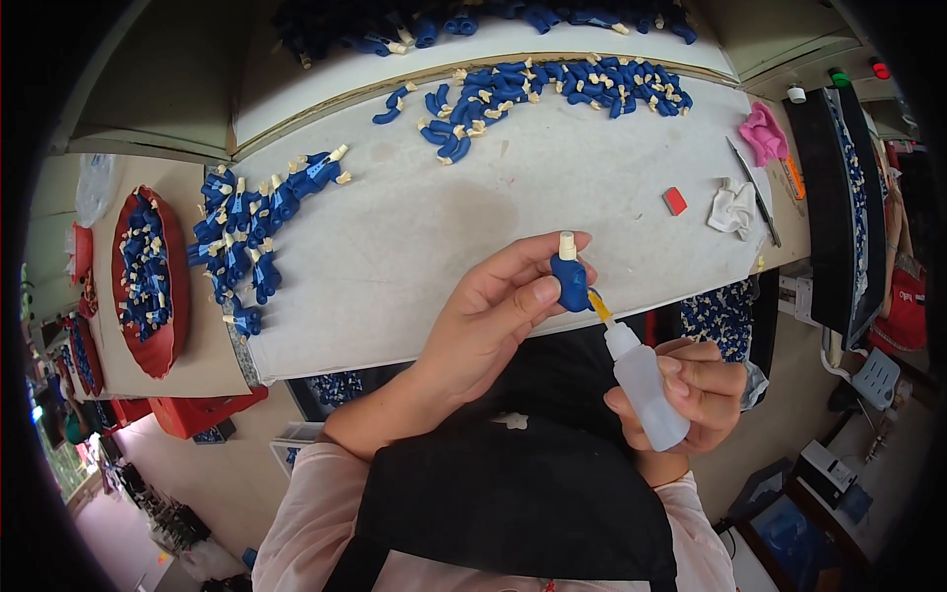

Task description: The person applies glue onto figurine bodies using a squeeze bottle and attaches arm pieces to the figurines by hand.

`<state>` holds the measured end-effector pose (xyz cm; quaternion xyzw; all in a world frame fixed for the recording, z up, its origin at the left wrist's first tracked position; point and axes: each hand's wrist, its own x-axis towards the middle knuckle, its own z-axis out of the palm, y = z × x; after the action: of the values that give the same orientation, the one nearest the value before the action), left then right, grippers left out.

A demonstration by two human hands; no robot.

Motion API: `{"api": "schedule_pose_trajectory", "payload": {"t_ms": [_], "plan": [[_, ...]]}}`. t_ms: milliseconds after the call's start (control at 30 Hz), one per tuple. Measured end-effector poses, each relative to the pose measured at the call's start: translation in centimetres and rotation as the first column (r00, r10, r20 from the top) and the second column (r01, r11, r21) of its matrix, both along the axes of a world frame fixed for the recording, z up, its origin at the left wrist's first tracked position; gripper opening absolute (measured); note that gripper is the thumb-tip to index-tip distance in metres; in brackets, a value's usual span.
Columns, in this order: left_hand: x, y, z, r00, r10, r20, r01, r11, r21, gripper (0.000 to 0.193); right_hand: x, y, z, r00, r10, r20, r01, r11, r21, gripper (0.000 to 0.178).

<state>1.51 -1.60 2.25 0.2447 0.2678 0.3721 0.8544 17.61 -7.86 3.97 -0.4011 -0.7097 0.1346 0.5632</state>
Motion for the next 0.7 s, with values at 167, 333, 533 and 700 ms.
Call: {"api": "schedule_pose_trajectory", "payload": {"t_ms": [167,333,533,700], "plan": [[0.0,0.04,-0.07,1.0,0.003,0.006,-0.003,1.0,0.02,0.036,-0.33,-0.14,0.03,0.999,-0.023,-0.022,0.022,0.999,-0.025,0.044],[0.09,0.04,0.02,1.0,-0.012,0.011,0.012,1.0,0.01,0.037,-0.4,-0.04,0.19,0.998,-0.031,-0.051,0.029,0.998,-0.052,0.043],[0.18,0.0,-0.28,0.995,-0.078,0.069,0.079,0.997,-0.011,0.039,-0.57,0.05,-0.15,0.995,-0.042,-0.089,0.038,0.998,-0.048,0.042],[0.21,-0.21,-0.12,0.988,-0.124,0.095,0.126,0.992,-0.024,0.039,-0.62,-0.26,-0.72,0.987,-0.099,-0.128,0.101,0.995,0.017,0.041]]}}
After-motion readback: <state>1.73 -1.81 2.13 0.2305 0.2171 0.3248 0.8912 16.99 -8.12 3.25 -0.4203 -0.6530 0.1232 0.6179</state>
